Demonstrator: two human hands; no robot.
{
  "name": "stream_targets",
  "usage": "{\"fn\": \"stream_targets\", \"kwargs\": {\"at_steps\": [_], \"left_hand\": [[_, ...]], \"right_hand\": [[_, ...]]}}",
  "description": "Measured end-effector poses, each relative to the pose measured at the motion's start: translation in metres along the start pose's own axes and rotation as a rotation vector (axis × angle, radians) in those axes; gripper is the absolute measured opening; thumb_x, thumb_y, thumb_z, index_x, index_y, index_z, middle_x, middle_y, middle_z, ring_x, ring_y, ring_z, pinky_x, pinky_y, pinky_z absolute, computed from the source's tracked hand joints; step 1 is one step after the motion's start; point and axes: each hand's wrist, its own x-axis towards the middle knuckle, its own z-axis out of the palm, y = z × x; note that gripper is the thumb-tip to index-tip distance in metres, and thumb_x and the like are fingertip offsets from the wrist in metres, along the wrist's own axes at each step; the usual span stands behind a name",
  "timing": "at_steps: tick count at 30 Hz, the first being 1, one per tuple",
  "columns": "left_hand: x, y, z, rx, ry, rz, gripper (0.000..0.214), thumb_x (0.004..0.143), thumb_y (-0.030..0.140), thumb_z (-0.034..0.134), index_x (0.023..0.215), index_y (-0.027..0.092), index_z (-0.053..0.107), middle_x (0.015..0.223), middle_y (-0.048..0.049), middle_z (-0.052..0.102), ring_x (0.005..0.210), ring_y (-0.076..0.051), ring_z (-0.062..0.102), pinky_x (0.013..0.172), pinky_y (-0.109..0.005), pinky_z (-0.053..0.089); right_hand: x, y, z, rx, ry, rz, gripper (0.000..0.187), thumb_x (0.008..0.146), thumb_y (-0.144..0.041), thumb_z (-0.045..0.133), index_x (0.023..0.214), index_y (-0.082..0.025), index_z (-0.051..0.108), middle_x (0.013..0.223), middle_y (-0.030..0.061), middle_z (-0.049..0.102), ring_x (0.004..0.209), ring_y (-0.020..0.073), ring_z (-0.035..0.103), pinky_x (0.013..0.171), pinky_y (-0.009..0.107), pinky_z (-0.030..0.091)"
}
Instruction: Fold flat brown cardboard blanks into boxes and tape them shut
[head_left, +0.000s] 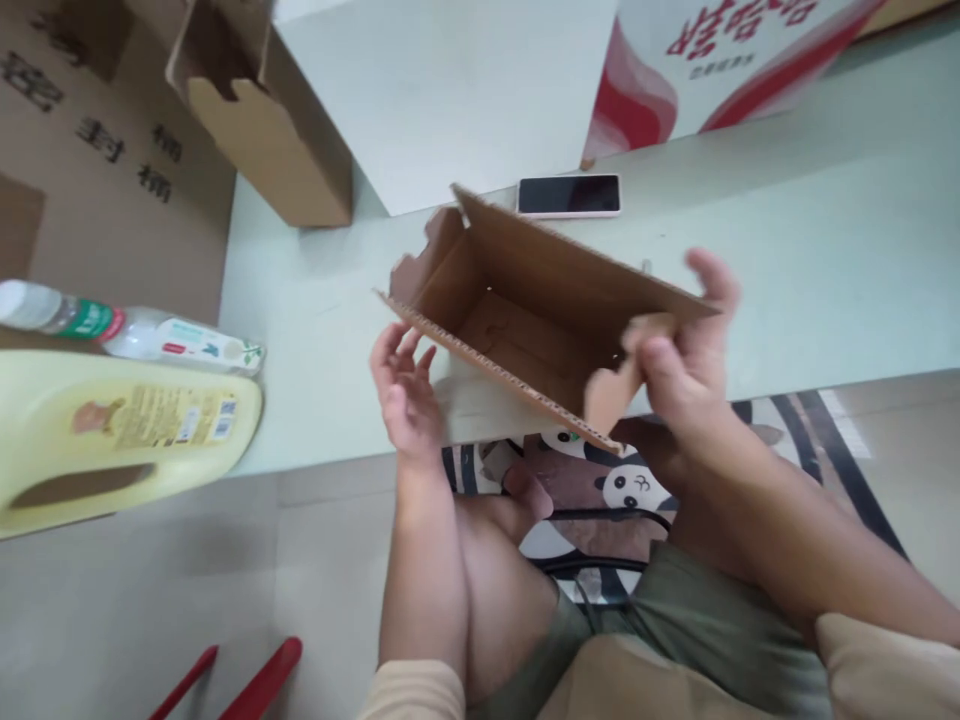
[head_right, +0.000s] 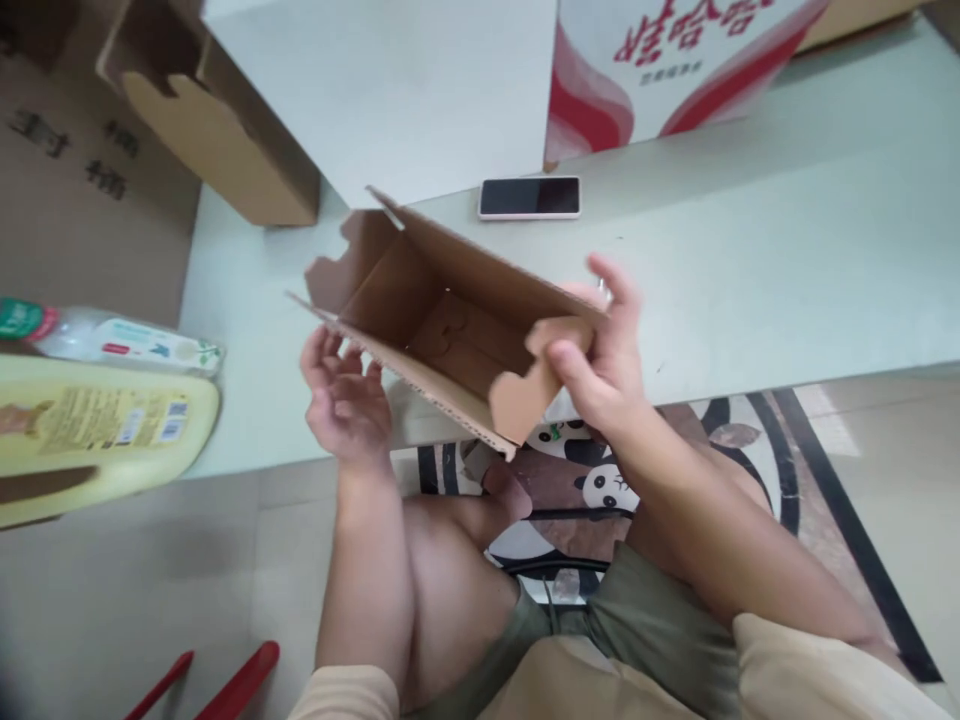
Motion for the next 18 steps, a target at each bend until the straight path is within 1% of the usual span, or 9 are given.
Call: {"fn": "stream_targets", "kwargs": {"at_steps": [2, 4, 7, 9, 11, 13, 15, 16, 18], "left_hand": [[0.002, -0.002, 0.007, 0.047, 0.059, 0.038, 0.057, 0.080, 0.066, 0.047, 0.129, 0.037, 0.055, 0.135, -0.0057, 0.057, 0.126, -0.026, 0.057, 0.097, -0.037, 0.052], [0.003, 0.000, 0.016, 0.088, 0.076, 0.096, 0.059, 0.080, 0.065, 0.043, 0.129, 0.035, 0.056, 0.136, -0.0057, 0.057, 0.131, -0.027, 0.054, 0.105, -0.041, 0.049], [0.000, 0.010, 0.034, 0.043, 0.043, 0.191, 0.051, 0.083, 0.055, 0.043, 0.122, 0.029, 0.061, 0.137, -0.0063, 0.058, 0.138, -0.030, 0.048, 0.120, -0.046, 0.036], [-0.004, 0.020, 0.043, 0.059, 0.050, 0.236, 0.049, 0.081, 0.051, 0.044, 0.120, 0.027, 0.062, 0.133, -0.0066, 0.061, 0.138, -0.031, 0.048, 0.122, -0.047, 0.033], [-0.008, 0.029, 0.048, 0.180, 0.108, 0.289, 0.055, 0.079, 0.058, 0.043, 0.120, 0.027, 0.061, 0.128, -0.0060, 0.061, 0.135, -0.033, 0.048, 0.120, -0.048, 0.036], [-0.011, 0.037, 0.048, 0.333, 0.166, 0.347, 0.063, 0.075, 0.070, 0.040, 0.120, 0.029, 0.059, 0.126, -0.0055, 0.060, 0.129, -0.033, 0.050, 0.116, -0.052, 0.037], [-0.012, 0.042, 0.045, 0.437, 0.188, 0.402, 0.069, 0.073, 0.078, 0.035, 0.118, 0.030, 0.057, 0.120, -0.0058, 0.059, 0.121, -0.032, 0.052, 0.113, -0.055, 0.037], [-0.012, 0.044, 0.044, 0.471, 0.196, 0.439, 0.069, 0.072, 0.079, 0.035, 0.115, 0.030, 0.057, 0.116, -0.0059, 0.059, 0.117, -0.031, 0.053, 0.111, -0.056, 0.038], [-0.012, 0.045, 0.041, 0.491, 0.235, 0.532, 0.059, 0.074, 0.075, 0.036, 0.104, 0.028, 0.056, 0.106, -0.0056, 0.059, 0.107, -0.029, 0.057, 0.107, -0.055, 0.041]], "right_hand": [[0.000, 0.010, -0.005, 0.034, 0.063, 0.003, 0.056, 0.086, -0.061, 0.065, 0.136, -0.043, 0.048, 0.130, 0.0017, 0.064, 0.114, 0.0268, 0.065, 0.097, 0.047, 0.056], [-0.001, 0.017, -0.008, 0.117, 0.058, 0.043, 0.045, 0.087, -0.060, 0.065, 0.124, -0.035, 0.058, 0.123, 0.0027, 0.067, 0.112, 0.0262, 0.066, 0.097, 0.047, 0.056], [-0.001, 0.020, -0.011, 0.199, 0.029, 0.103, 0.046, 0.085, -0.064, 0.064, 0.118, -0.032, 0.061, 0.114, 0.0030, 0.071, 0.106, 0.0255, 0.067, 0.093, 0.045, 0.058], [-0.001, 0.020, -0.013, 0.228, 0.033, 0.110, 0.047, 0.083, -0.066, 0.065, 0.115, -0.032, 0.062, 0.113, 0.0025, 0.071, 0.106, 0.0256, 0.067, 0.093, 0.045, 0.058], [0.000, 0.021, -0.014, 0.265, 0.034, 0.113, 0.048, 0.082, -0.069, 0.064, 0.111, -0.032, 0.062, 0.110, 0.0023, 0.071, 0.103, 0.0262, 0.067, 0.092, 0.046, 0.058], [0.001, 0.021, -0.014, 0.286, 0.018, 0.124, 0.047, 0.081, -0.070, 0.063, 0.109, -0.032, 0.063, 0.105, 0.0022, 0.071, 0.100, 0.0268, 0.067, 0.089, 0.048, 0.059], [0.002, 0.022, -0.014, 0.294, -0.003, 0.128, 0.047, 0.082, -0.070, 0.061, 0.108, -0.032, 0.063, 0.105, 0.0023, 0.070, 0.099, 0.0272, 0.067, 0.089, 0.049, 0.059], [0.002, 0.022, -0.014, 0.299, -0.014, 0.132, 0.047, 0.082, -0.070, 0.061, 0.109, -0.032, 0.063, 0.106, 0.0024, 0.070, 0.100, 0.0273, 0.067, 0.090, 0.049, 0.059], [0.003, 0.021, -0.013, 0.313, -0.025, 0.135, 0.046, 0.083, -0.069, 0.062, 0.109, -0.031, 0.062, 0.107, 0.0023, 0.070, 0.101, 0.0271, 0.067, 0.090, 0.048, 0.058]]}}
